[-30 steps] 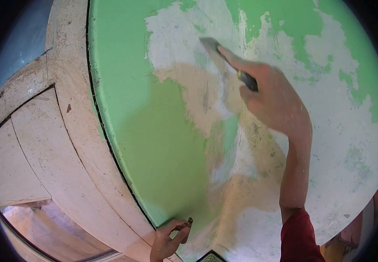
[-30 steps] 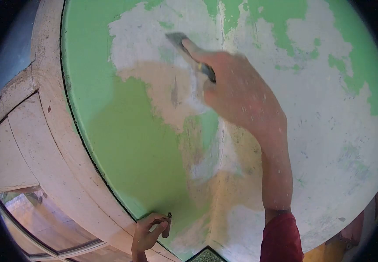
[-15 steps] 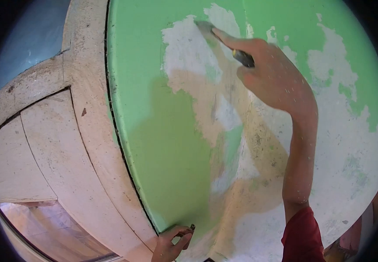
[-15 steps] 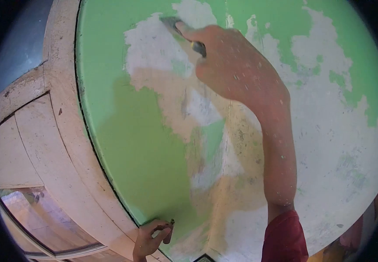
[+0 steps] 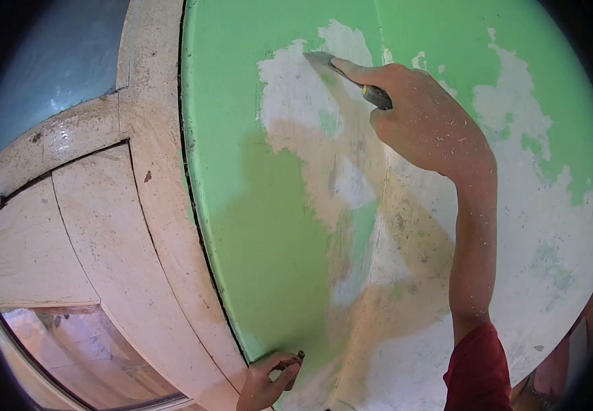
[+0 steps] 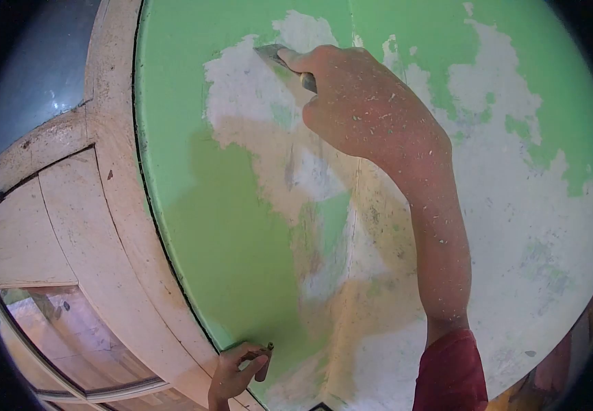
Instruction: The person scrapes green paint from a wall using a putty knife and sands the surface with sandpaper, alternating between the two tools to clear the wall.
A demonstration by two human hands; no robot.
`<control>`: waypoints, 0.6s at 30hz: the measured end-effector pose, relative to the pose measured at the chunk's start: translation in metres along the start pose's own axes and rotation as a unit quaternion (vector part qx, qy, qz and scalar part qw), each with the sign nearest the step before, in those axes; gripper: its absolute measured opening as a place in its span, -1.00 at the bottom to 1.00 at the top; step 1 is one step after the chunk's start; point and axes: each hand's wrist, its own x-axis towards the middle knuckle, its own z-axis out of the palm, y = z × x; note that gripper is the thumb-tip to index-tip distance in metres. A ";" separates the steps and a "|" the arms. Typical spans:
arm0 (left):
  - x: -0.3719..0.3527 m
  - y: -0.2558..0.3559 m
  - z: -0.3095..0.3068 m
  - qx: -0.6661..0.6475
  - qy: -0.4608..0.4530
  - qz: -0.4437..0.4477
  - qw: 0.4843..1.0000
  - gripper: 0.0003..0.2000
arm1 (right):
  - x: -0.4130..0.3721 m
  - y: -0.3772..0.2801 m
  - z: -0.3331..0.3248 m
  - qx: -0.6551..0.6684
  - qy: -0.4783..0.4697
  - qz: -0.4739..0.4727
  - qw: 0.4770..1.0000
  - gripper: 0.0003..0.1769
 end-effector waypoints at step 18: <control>0.000 -0.014 0.000 0.015 0.012 0.002 1.000 -0.92 | 0.001 -0.003 0.002 -0.044 0.009 0.014 0.999 -0.18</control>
